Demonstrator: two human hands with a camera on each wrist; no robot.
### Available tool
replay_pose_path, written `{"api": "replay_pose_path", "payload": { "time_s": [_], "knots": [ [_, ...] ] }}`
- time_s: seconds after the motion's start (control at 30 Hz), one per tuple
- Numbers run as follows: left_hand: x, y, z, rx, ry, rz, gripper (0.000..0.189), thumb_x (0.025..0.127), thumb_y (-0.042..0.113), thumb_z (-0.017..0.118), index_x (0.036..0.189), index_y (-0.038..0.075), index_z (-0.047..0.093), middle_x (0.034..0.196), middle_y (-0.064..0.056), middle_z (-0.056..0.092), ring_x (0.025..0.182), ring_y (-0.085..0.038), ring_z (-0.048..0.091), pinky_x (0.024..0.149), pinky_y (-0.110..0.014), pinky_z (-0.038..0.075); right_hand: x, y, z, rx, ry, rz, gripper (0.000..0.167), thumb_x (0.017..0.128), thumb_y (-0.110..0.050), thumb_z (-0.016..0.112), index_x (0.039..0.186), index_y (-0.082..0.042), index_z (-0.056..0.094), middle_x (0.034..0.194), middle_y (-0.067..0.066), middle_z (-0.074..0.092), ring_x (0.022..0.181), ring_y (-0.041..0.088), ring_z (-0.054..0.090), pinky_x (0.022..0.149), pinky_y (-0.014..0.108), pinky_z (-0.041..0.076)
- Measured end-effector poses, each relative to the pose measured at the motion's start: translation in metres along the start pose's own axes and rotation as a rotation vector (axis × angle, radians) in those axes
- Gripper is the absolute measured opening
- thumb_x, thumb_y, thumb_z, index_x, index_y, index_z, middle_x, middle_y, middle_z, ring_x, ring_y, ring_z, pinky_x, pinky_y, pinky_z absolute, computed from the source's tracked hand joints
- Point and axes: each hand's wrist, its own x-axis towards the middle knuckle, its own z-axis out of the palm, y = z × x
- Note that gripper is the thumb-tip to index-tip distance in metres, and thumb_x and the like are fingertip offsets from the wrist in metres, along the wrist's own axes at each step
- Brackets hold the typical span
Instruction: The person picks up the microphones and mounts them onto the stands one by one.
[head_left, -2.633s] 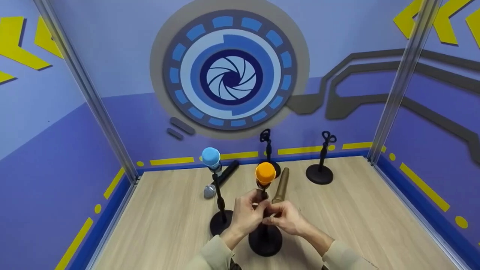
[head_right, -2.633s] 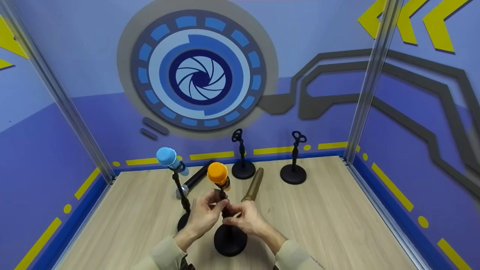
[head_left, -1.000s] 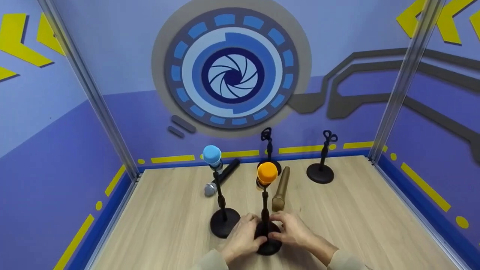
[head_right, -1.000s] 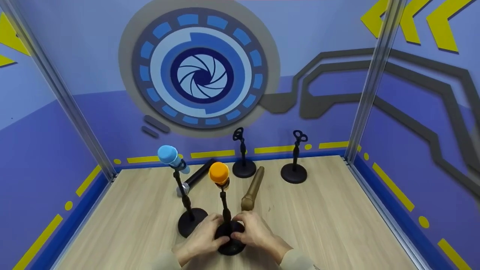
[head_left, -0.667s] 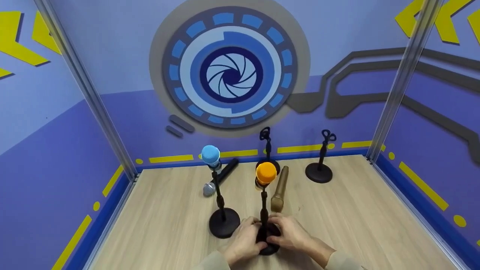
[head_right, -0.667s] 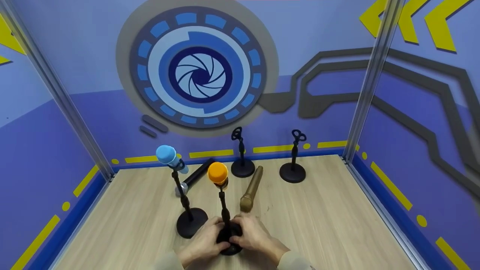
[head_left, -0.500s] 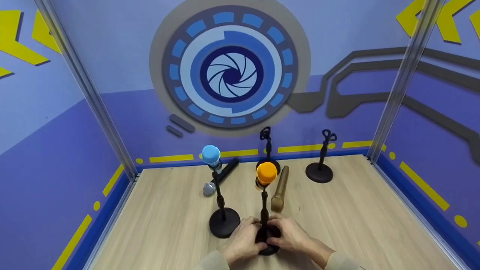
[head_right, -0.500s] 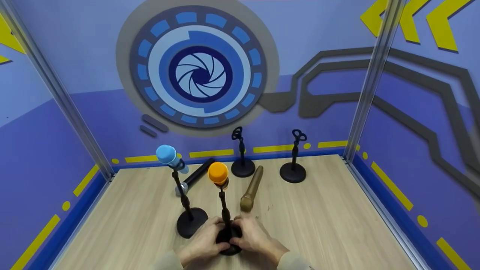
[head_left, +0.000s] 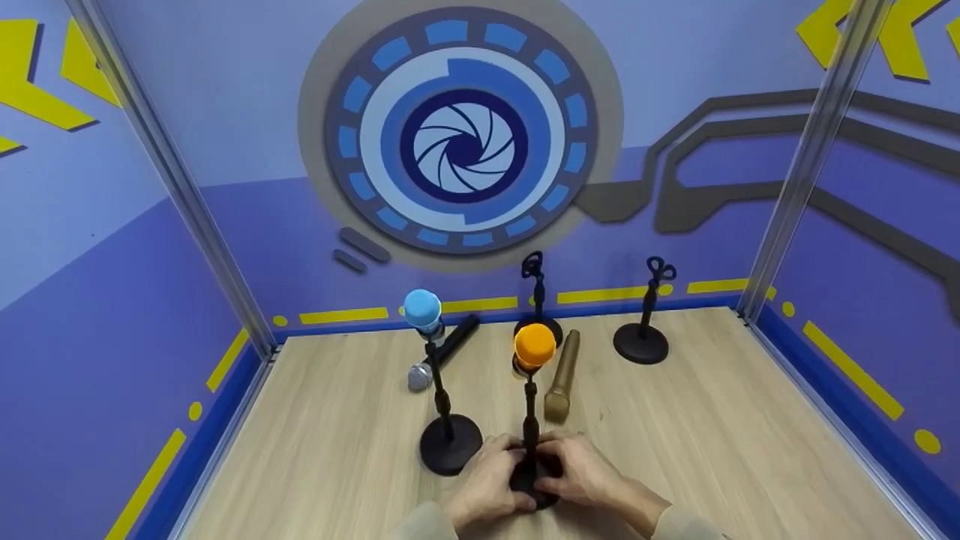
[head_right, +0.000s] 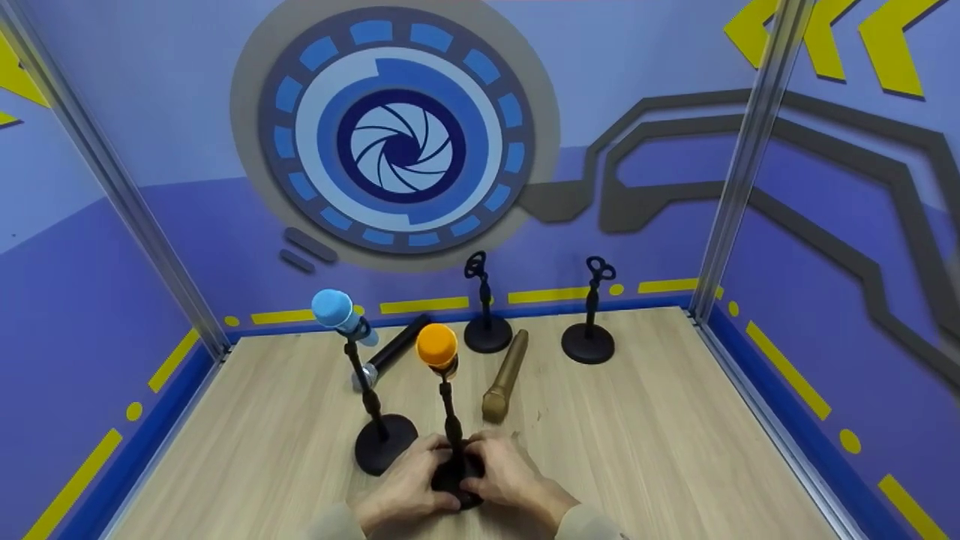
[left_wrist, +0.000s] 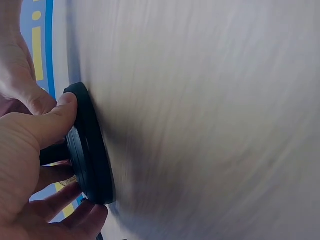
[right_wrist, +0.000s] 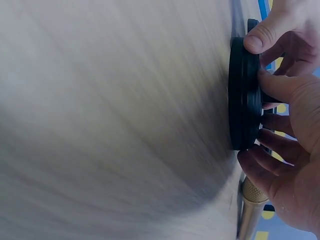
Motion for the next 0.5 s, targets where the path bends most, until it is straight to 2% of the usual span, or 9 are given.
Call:
{"api": "replay_pose_path", "payload": {
  "time_s": [0.27,0.5],
  "knots": [
    [0.003,0.005,0.004,0.010,0.025,0.019,0.063,0.083,0.043,0.098,0.135,0.012,0.079,0.146,0.000,0.068,0.133,-0.021,0.063,0.115,-0.036,0.055,-0.002,0.006,-0.004,-0.008,-0.009,0.004,0.046,0.084,-0.028,0.096,0.122,-0.006,0.084,0.130,0.010,0.081,0.120,0.033,0.077,0.106,0.051,0.062],
    [0.012,0.012,0.008,0.032,0.035,0.020,0.064,0.084,0.046,0.098,0.137,0.016,0.078,0.147,0.004,0.069,0.132,-0.019,0.064,0.113,-0.035,0.056,-0.008,0.014,-0.013,0.026,-0.021,0.021,0.044,0.085,-0.027,0.096,0.123,-0.006,0.083,0.131,0.009,0.080,0.121,0.032,0.077,0.105,0.049,0.063]
  ]
}}
